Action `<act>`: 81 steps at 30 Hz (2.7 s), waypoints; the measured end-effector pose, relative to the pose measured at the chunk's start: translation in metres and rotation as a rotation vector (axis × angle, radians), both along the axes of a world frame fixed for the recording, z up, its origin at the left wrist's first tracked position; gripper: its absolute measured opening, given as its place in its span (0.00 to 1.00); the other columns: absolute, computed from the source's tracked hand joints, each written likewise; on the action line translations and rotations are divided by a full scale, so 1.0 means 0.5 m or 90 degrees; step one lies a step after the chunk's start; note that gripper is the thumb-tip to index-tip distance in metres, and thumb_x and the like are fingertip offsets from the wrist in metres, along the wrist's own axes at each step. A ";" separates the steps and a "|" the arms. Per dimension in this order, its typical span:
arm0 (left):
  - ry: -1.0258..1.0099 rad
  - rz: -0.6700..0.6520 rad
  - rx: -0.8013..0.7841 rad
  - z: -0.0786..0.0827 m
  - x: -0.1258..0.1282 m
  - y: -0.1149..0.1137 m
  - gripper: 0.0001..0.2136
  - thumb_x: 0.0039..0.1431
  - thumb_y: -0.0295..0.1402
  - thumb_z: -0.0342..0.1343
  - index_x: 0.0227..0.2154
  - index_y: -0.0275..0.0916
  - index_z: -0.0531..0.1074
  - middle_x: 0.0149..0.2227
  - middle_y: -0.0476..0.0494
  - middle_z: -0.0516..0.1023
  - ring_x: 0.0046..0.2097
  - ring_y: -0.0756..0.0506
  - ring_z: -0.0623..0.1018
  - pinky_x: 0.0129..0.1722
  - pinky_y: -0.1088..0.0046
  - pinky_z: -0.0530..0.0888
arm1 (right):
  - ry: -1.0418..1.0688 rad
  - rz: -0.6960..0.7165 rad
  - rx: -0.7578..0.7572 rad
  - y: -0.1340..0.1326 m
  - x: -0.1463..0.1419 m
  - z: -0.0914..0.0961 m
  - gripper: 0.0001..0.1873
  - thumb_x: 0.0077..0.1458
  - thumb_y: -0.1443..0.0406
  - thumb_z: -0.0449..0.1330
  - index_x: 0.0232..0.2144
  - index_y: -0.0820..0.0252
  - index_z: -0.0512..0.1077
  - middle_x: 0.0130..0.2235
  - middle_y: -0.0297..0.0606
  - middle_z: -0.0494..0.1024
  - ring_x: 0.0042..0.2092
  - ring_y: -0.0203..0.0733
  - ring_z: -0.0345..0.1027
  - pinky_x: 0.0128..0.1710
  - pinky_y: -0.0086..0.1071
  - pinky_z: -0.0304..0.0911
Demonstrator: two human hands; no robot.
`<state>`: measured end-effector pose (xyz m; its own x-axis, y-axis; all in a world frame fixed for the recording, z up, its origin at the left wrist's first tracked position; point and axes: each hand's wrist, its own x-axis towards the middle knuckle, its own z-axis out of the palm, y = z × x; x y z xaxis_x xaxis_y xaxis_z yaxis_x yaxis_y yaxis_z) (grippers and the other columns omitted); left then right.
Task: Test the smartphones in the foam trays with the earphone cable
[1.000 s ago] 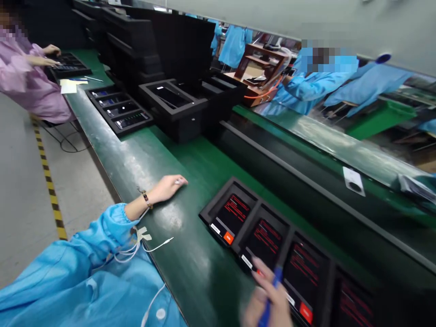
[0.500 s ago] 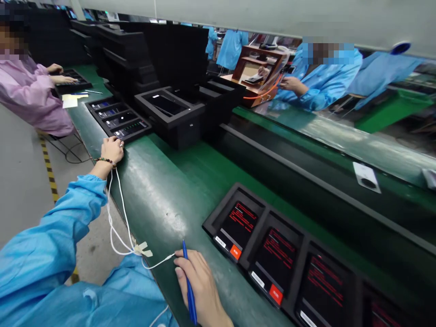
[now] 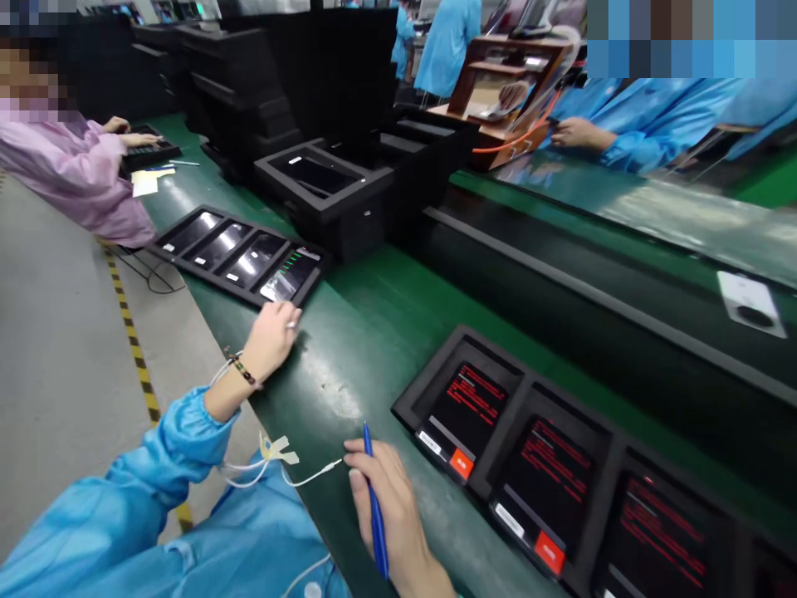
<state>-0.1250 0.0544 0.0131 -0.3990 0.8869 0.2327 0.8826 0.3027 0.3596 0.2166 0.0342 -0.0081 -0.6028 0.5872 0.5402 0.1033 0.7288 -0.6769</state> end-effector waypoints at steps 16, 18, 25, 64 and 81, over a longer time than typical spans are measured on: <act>-0.113 0.078 0.071 -0.002 -0.026 -0.148 0.13 0.78 0.45 0.54 0.48 0.42 0.77 0.46 0.39 0.79 0.48 0.39 0.78 0.53 0.56 0.78 | -0.038 0.050 0.017 0.016 -0.056 0.004 0.14 0.75 0.70 0.59 0.57 0.52 0.77 0.52 0.47 0.86 0.51 0.49 0.84 0.48 0.42 0.81; -0.106 0.070 0.074 -0.012 -0.009 -0.155 0.14 0.77 0.47 0.56 0.48 0.41 0.76 0.47 0.40 0.79 0.47 0.40 0.77 0.52 0.56 0.77 | -0.038 0.063 0.022 0.016 -0.062 0.004 0.15 0.75 0.69 0.59 0.59 0.52 0.76 0.52 0.48 0.86 0.52 0.50 0.84 0.48 0.43 0.81; -0.063 -0.093 0.090 -0.037 0.150 -0.142 0.17 0.82 0.37 0.42 0.37 0.44 0.72 0.40 0.38 0.80 0.45 0.36 0.76 0.47 0.54 0.71 | 0.000 0.031 0.024 0.019 -0.064 -0.012 0.13 0.75 0.69 0.58 0.55 0.52 0.78 0.52 0.48 0.86 0.53 0.51 0.83 0.49 0.46 0.80; -0.193 0.400 0.096 -0.006 -0.084 -0.366 0.17 0.68 0.54 0.57 0.40 0.45 0.74 0.33 0.46 0.78 0.35 0.40 0.79 0.37 0.64 0.75 | -0.336 0.056 0.184 0.141 -0.469 0.031 0.15 0.77 0.61 0.57 0.56 0.65 0.76 0.63 0.64 0.79 0.71 0.66 0.67 0.71 0.60 0.58; -0.087 0.325 -0.161 0.073 -0.048 -0.173 0.37 0.67 0.44 0.67 0.74 0.39 0.63 0.66 0.28 0.70 0.55 0.29 0.86 0.52 0.53 0.84 | -0.362 0.040 0.029 0.068 -0.494 0.062 0.11 0.78 0.63 0.53 0.54 0.56 0.73 0.63 0.52 0.79 0.69 0.64 0.65 0.71 0.71 0.54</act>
<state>-0.1491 -0.0323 0.0496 -0.8020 0.5957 -0.0439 0.5533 0.7686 0.3211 -0.0304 0.0682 0.0230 -0.8391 0.5243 0.1451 0.3970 0.7725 -0.4957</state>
